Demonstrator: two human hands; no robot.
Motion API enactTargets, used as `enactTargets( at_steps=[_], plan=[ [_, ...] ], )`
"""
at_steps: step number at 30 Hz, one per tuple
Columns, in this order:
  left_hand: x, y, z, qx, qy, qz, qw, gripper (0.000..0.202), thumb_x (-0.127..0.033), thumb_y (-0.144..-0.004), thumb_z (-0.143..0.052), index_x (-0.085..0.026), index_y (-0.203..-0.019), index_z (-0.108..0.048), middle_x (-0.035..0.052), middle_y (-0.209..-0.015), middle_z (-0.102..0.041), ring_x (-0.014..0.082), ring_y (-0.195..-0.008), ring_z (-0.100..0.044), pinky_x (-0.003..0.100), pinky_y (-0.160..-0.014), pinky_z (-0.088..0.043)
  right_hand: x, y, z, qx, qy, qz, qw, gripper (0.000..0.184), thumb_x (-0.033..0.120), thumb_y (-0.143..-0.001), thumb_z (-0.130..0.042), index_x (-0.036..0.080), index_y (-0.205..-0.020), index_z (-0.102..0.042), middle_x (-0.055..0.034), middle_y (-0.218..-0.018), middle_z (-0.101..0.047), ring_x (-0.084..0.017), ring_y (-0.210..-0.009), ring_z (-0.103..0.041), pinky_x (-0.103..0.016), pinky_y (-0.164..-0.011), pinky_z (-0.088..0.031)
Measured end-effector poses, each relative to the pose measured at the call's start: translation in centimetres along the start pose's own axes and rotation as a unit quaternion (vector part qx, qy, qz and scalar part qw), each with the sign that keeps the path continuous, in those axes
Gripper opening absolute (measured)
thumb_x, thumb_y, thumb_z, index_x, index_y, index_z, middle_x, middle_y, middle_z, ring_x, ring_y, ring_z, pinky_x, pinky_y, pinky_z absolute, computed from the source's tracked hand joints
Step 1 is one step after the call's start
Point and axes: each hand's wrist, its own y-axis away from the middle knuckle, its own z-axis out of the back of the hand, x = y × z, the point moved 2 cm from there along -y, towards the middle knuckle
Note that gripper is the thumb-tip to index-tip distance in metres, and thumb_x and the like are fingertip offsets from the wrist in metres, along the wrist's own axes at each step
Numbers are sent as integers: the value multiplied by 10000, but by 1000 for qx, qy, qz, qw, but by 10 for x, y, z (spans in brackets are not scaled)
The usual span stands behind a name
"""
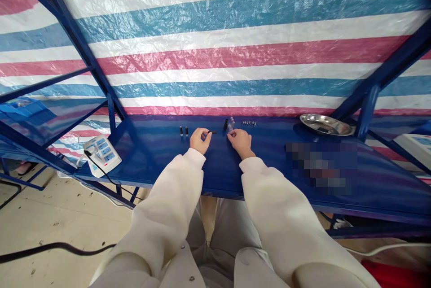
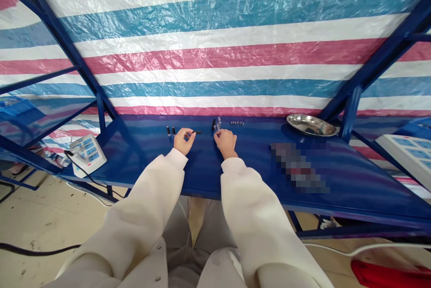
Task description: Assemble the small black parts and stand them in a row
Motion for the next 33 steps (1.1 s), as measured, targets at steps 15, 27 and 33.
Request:
enactTargets(
  at_steps=[15,27,33],
  plan=[
    [4,0,-1,-30,26,-22,999,95,-263,-769,-552,-170,-751,-545,13,-724,-577,87,-569,-503,236,-617,-446,23,14,3,-5,2,236,972,163,257,-816,-494,167,-802,-629,-36,-726,-600,-167,-751,-508,-290,-669,-251],
    [10,0,-4,-21,32,-56,998,95,-245,-774,-571,-171,-811,-616,23,-769,-602,77,-559,-514,224,-598,-473,31,21,6,-49,75,292,952,179,206,-823,-456,150,-748,-609,-75,-717,-598,-184,-720,-468,-312,-662,-215],
    [12,1,-7,24,13,-36,999,66,-213,-732,-621,-167,-779,-628,20,-750,-606,79,-549,-521,232,-598,-475,32,21,5,-81,63,309,946,180,195,-819,-454,143,-784,-622,-74,-723,-600,-185,-721,-467,-315,-669,-218]
  ],
)
